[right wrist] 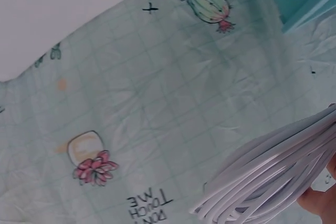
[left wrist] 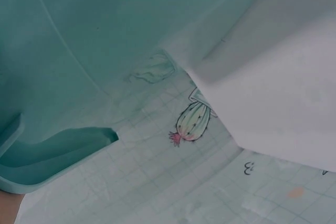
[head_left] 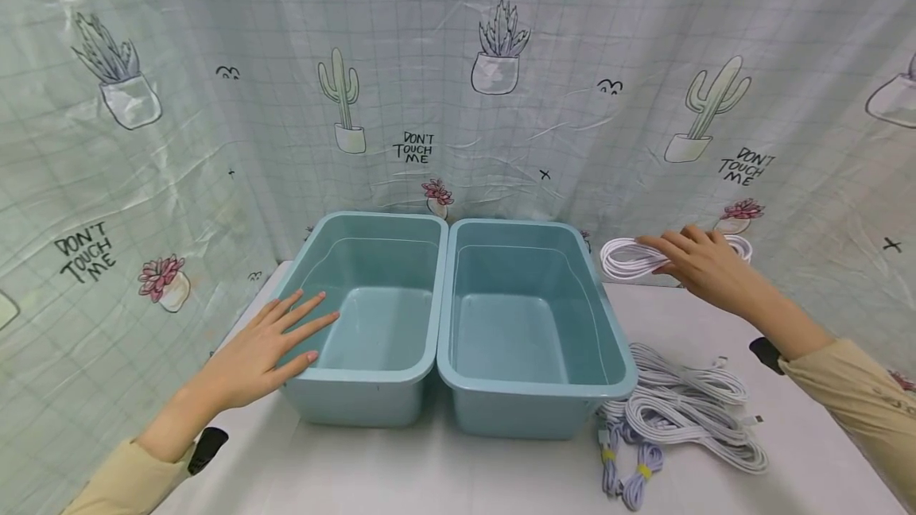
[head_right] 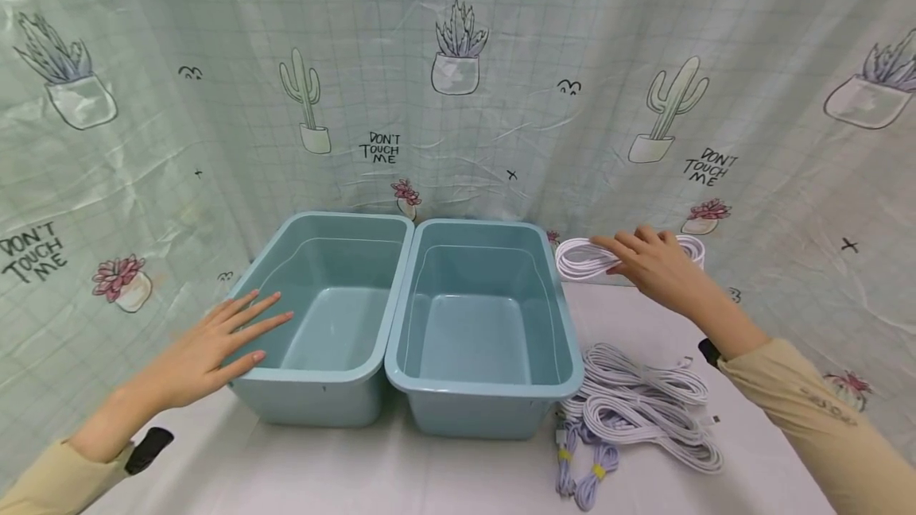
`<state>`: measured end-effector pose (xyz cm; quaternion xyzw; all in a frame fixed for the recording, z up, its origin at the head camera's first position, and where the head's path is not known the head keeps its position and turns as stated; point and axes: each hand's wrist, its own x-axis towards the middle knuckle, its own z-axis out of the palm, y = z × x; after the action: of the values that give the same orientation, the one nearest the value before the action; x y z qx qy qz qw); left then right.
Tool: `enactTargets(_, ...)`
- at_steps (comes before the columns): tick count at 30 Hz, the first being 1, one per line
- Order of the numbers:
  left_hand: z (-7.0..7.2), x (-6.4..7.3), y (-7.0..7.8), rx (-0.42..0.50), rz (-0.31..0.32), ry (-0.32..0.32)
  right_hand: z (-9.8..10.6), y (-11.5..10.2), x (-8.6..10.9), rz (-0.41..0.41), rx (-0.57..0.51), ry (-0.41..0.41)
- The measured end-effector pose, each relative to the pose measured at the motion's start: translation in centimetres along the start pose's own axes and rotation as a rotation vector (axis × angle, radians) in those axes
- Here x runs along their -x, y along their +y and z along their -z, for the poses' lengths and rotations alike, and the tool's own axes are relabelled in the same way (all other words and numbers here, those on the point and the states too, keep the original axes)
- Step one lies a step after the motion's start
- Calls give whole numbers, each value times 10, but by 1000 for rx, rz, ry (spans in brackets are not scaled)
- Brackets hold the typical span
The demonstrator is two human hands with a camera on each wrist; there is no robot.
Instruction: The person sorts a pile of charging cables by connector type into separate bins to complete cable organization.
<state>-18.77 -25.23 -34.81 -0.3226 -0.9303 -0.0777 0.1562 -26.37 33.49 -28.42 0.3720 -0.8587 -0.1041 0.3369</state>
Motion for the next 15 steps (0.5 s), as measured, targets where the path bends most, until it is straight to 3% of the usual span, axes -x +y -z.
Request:
enactTargets(9,0,0,2,-22,-20,17,10,-15,-29,14,-30,-26)
enactTargets(15,0,0,1,-34,-12,18,9,-26,-50,73,-47,-17)
